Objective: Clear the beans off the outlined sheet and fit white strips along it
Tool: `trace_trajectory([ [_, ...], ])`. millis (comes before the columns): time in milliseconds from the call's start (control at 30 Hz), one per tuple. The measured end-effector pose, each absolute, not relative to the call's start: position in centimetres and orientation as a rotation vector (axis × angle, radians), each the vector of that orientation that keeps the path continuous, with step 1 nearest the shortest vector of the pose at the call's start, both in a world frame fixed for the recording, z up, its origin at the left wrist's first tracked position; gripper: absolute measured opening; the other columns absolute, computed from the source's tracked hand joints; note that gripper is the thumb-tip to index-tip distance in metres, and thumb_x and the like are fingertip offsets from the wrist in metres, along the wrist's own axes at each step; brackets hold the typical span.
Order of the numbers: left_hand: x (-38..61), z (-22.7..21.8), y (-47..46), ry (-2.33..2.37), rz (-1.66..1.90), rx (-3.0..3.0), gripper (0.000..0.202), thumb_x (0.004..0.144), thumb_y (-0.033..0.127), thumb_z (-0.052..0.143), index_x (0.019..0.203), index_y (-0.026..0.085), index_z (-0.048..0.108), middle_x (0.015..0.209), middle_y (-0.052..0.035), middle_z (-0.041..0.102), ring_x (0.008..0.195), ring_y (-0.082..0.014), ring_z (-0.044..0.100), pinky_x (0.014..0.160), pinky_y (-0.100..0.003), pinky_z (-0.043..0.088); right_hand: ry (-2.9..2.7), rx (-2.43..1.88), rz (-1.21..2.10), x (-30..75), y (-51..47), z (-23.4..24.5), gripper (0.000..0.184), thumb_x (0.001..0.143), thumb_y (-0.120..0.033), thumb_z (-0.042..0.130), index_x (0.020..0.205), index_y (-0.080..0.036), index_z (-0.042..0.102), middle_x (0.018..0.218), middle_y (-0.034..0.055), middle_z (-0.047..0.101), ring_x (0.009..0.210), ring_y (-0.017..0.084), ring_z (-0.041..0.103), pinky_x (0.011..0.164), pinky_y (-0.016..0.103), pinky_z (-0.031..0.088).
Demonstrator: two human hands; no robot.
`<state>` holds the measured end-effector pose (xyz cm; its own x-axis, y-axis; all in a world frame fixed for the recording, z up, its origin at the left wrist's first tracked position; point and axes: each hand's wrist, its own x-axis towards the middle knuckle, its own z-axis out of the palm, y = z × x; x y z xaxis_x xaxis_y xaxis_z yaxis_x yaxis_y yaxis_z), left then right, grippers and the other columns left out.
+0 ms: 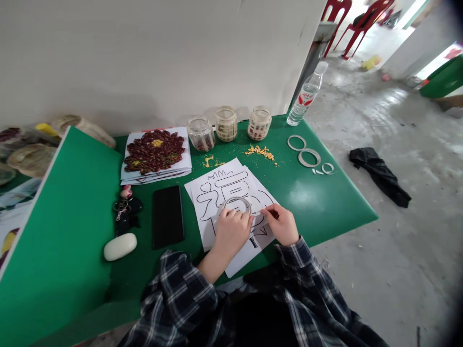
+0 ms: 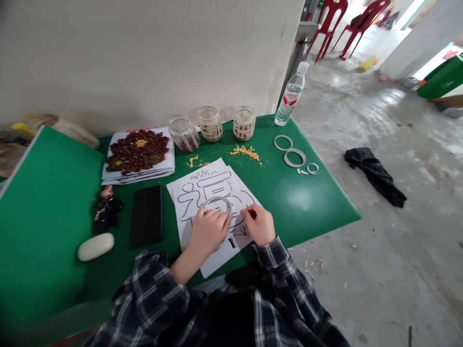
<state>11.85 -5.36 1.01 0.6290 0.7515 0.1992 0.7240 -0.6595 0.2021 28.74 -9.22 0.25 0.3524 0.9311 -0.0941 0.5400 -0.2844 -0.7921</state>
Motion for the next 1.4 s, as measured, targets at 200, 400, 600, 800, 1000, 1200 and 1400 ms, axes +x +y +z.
trace_trajectory([
  [200, 12.3, 0.4, -5.6, 1.296, 0.339, 2.735, 0.035, 0.097, 0.029, 0.038, 0.073, 0.018, 0.062, 0.066, -0.0061, 0.065, 0.070, -0.0226, 0.059, 0.070, -0.038, 0.032, -1.427, -2.071, 0.562, 28.7, -9.5, -1.1, 0.024, 0.088, -0.040, 0.051, 0.076, -0.021, 0.059, 0.069, 0.0023, 0.066, 0.064, 0.017, 0.060, 0.060, 0.026, 0.040],
  [400, 12.7, 0.4, -5.7, 1.308, 0.325, 2.770, 0.036, 0.097, 0.030, 0.038, 0.072, 0.019, 0.061, 0.064, -0.0057, 0.065, 0.068, -0.0222, 0.059, 0.069, -0.039, 0.033, -1.528, -2.091, 0.410, 28.4, -9.5, -1.6, 0.024, 0.091, -0.039, 0.047, 0.078, -0.021, 0.055, 0.069, 0.0023, 0.064, 0.066, 0.017, 0.058, 0.061, 0.027, 0.037],
  [600, 12.8, 0.4, -5.7, 1.308, 0.338, 2.762, 0.035, 0.096, 0.028, 0.039, 0.070, 0.019, 0.060, 0.063, -0.0053, 0.064, 0.067, -0.0213, 0.059, 0.070, -0.038, 0.034, -1.537, -2.108, 0.391, 28.2, -9.5, -1.8, 0.024, 0.092, -0.040, 0.047, 0.080, -0.021, 0.055, 0.070, 0.0023, 0.064, 0.067, 0.018, 0.058, 0.062, 0.027, 0.037],
  [800, 12.7, 0.5, -5.7, 1.304, 0.319, 2.735, 0.035, 0.096, 0.029, 0.038, 0.071, 0.018, 0.061, 0.064, -0.0061, 0.064, 0.068, -0.0226, 0.059, 0.071, -0.039, 0.034, -1.509, -2.134, 0.427, 28.0, -9.3, -1.4, 0.023, 0.091, -0.039, 0.049, 0.078, -0.021, 0.054, 0.070, 0.0019, 0.063, 0.067, 0.017, 0.058, 0.061, 0.027, 0.037],
  [1000, 12.7, 0.3, -5.6, 1.305, 0.351, 2.769, 0.034, 0.096, 0.029, 0.040, 0.070, 0.019, 0.059, 0.063, -0.0046, 0.064, 0.066, -0.0204, 0.059, 0.070, -0.038, 0.034, -1.400, -2.137, 0.477, 28.0, -9.2, -1.1, 0.019, 0.086, -0.040, 0.052, 0.085, -0.021, 0.051, 0.066, -0.0003, 0.061, 0.062, 0.017, 0.057, 0.057, 0.026, 0.037],
  [1200, 12.7, 0.0, -5.6, 1.299, 0.373, 2.783, 0.033, 0.096, 0.028, 0.040, 0.070, 0.019, 0.059, 0.062, -0.0046, 0.064, 0.064, -0.0203, 0.059, 0.070, -0.039, 0.034, -1.440, -2.024, 0.586, 28.9, -9.1, -1.1, 0.017, 0.088, -0.034, 0.047, 0.094, -0.022, 0.058, 0.060, -0.0028, 0.058, 0.057, 0.015, 0.055, 0.057, 0.025, 0.038],
  [1400, 12.8, 0.2, -5.6, 1.300, 0.348, 2.766, 0.033, 0.096, 0.029, 0.040, 0.071, 0.019, 0.060, 0.063, -0.0050, 0.065, 0.066, -0.0213, 0.060, 0.071, -0.039, 0.034, -1.451, -2.043, 0.598, 28.6, -9.1, -1.0, 0.018, 0.085, -0.038, 0.055, 0.088, -0.023, 0.064, 0.066, -0.0016, 0.061, 0.062, 0.015, 0.056, 0.058, 0.025, 0.038],
])
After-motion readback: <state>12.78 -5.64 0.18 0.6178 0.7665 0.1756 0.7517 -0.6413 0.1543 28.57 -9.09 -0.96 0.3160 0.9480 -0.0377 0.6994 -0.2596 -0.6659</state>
